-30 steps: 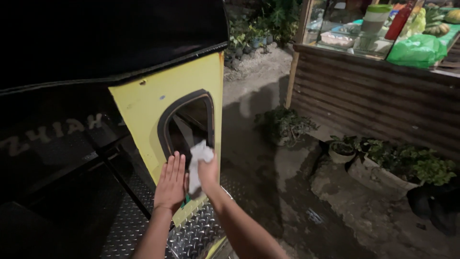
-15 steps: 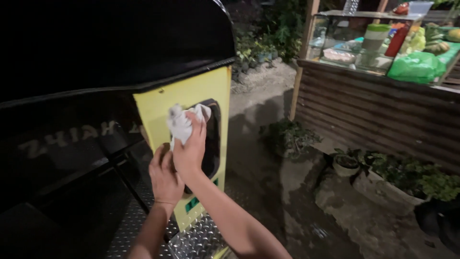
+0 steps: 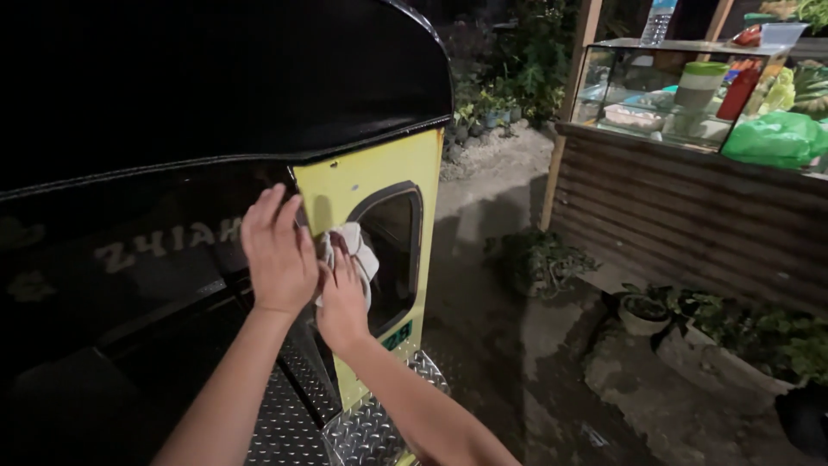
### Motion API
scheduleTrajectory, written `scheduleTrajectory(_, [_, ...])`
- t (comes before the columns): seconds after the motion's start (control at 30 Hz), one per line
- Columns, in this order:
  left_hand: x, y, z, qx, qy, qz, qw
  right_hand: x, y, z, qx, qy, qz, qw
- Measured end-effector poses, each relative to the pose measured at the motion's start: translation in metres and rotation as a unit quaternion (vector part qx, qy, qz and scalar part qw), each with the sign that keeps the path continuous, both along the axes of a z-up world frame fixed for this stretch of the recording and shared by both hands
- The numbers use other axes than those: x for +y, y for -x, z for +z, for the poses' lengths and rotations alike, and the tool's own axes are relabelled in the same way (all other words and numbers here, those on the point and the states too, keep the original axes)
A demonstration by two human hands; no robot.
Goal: Wiping down the exterior and interior surfaces of a yellow tricycle with a cloth
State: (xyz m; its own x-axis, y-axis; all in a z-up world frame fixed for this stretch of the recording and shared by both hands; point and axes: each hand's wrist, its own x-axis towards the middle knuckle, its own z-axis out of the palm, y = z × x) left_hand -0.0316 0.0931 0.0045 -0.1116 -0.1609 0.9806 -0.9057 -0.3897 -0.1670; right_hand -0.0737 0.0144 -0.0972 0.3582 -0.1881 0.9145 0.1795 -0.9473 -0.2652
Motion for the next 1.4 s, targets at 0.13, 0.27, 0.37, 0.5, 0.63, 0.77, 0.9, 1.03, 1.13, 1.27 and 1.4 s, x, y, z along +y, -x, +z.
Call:
scheduleTrajectory(0.13, [-0.012, 0.003, 0.006, -0.022, -0.024, -0.004, 0.999, 0.032, 0.043, 0.045, 0.019, -0.214, 0.126, 0.968])
scheduleTrajectory(0.27, [-0.017, 0.005, 0.015, -0.025, -0.029, -0.034, 0.999, 0.035, 0.061, 0.121, -0.082, -0.506, 0.387, 0.767])
scheduleTrajectory(0.37, [-0.021, 0.005, 0.018, -0.02, -0.056, -0.022, 0.998, 0.018, 0.0, 0.051, -0.118, -0.221, 0.144, 0.957])
scheduleTrajectory(0.5, [-0.021, 0.002, -0.006, -0.001, -0.095, -0.021, 0.995, 0.002, -0.009, -0.005, -0.07, -0.155, 0.12, 0.978])
scheduleTrajectory(0.63, [-0.024, -0.003, -0.015, 0.012, -0.116, -0.03, 0.993, -0.002, -0.018, -0.031, -0.041, 0.012, -0.019, 0.999])
scheduleTrajectory(0.77, [-0.032, 0.004, 0.0, 0.028, -0.101, -0.069, 0.992, 0.037, 0.075, 0.113, -0.033, -0.591, 0.303, 0.747])
scheduleTrajectory(0.9, [-0.044, 0.01, 0.023, 0.038, -0.079, -0.108, 0.99, -0.008, 0.028, 0.092, -0.054, -0.596, 0.312, 0.738])
scheduleTrajectory(1.03, [-0.063, 0.009, 0.029, 0.029, -0.077, -0.109, 0.991, -0.085, -0.015, 0.104, -0.14, -0.231, 0.075, 0.96])
scheduleTrajectory(1.13, [-0.081, 0.005, 0.021, 0.027, -0.122, -0.065, 0.99, -0.126, -0.02, 0.111, -0.121, -0.253, -0.015, 0.96])
scheduleTrajectory(1.27, [-0.1, 0.003, 0.013, 0.016, -0.169, 0.013, 0.985, -0.169, -0.045, 0.109, -0.099, -0.246, -0.119, 0.957])
scheduleTrajectory(1.4, [-0.127, 0.0, 0.011, 0.04, -0.196, 0.041, 0.979, -0.166, -0.029, 0.108, -0.082, -0.256, -0.084, 0.959])
